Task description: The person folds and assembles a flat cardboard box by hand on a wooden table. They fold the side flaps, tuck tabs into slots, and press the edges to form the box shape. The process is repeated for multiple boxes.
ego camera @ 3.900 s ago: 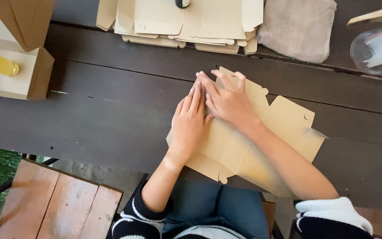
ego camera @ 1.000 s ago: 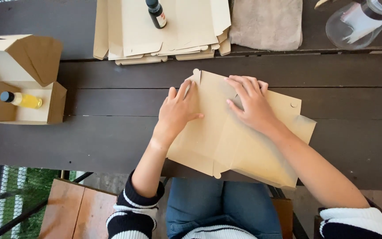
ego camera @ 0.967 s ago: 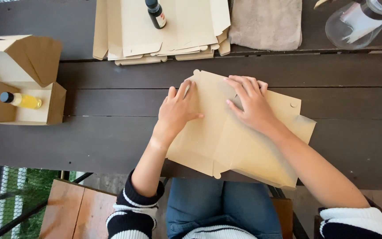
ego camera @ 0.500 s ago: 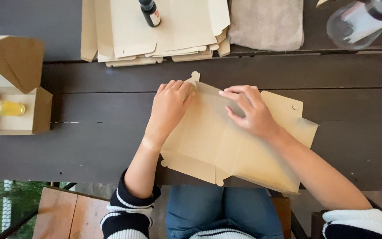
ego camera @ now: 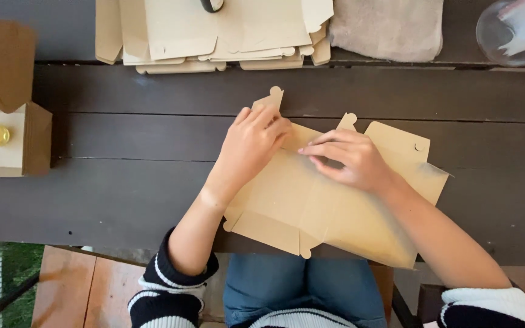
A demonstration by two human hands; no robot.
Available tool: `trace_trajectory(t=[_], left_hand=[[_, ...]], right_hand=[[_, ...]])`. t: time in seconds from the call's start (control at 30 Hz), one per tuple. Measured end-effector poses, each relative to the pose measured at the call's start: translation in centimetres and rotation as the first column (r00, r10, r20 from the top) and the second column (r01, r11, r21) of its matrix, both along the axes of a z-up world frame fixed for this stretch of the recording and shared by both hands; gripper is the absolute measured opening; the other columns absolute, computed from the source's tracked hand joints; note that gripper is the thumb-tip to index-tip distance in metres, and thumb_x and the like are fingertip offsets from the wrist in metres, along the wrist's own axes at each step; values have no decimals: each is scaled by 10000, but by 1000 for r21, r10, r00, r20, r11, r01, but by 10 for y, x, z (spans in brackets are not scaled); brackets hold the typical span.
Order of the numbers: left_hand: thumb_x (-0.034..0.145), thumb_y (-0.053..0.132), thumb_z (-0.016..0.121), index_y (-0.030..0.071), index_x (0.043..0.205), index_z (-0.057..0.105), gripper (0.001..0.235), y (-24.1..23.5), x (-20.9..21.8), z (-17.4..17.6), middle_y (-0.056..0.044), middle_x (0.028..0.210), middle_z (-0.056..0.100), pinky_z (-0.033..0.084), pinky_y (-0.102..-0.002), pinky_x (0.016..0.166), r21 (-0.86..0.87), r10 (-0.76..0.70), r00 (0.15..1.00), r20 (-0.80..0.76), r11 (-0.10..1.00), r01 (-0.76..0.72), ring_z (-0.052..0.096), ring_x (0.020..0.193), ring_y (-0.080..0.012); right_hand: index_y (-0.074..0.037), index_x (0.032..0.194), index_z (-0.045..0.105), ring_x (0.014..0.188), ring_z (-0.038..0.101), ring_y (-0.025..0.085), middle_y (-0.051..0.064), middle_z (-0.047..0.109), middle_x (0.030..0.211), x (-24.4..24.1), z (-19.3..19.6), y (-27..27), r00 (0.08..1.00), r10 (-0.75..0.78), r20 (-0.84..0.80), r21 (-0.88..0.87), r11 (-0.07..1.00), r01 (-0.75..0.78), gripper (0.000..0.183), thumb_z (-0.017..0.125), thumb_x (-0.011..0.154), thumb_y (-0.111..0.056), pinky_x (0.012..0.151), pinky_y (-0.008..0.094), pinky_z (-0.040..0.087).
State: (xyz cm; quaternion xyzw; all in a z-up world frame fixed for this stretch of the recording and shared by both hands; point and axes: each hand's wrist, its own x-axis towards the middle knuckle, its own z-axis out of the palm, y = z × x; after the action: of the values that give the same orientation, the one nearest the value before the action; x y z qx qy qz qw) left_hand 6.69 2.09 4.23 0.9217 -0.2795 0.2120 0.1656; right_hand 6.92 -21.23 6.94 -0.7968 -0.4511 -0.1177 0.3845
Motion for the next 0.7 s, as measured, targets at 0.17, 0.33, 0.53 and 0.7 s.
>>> trace_trajectory(t=[0.17, 0.33, 0.53, 0.7], left_hand=[[861, 122, 775, 68, 914, 713, 97, 0, -3, 2, -25, 950, 606, 494, -304, 824, -39, -122, 983, -140, 992, 117, 632, 895, -217], [887, 123, 741, 57, 909, 716, 74, 1, -7, 19, -30, 939, 623, 543, -331, 798, -79, -104, 965, -240, 993, 87, 676, 884, -240], [906, 133, 751, 91, 881, 740, 50, 2, -5, 18, 8, 913, 609, 554, -316, 771, -61, -73, 959, -272, 996, 59, 687, 840, -203], [778, 256, 865, 171, 945, 713, 241, 5, 2, -3, 5, 962, 577, 448, -335, 793, -12, -33, 976, -215, 999, 31, 620, 923, -197]], right_hand=[[-76, 950, 750, 867, 750, 286, 96, 765, 902, 0, -6, -3, 999, -15, -29, 0, 1000, 15, 115, 736, 893, 23, 720, 400, 587], [-77, 936, 761, 862, 731, 293, 84, 760, 908, 5, -8, -10, 996, -68, -63, 20, 997, 70, 130, 788, 859, 26, 754, 409, 566], [-115, 939, 767, 869, 665, 232, 2, 738, 933, 18, -26, -26, 966, -256, -40, -29, 966, 255, 51, 818, 942, -111, 808, 344, 483], [-147, 962, 757, 909, 594, 225, -3, 691, 968, 19, -28, -25, 957, -285, -62, -63, 958, 281, 102, 849, 918, -149, 832, 341, 417]])
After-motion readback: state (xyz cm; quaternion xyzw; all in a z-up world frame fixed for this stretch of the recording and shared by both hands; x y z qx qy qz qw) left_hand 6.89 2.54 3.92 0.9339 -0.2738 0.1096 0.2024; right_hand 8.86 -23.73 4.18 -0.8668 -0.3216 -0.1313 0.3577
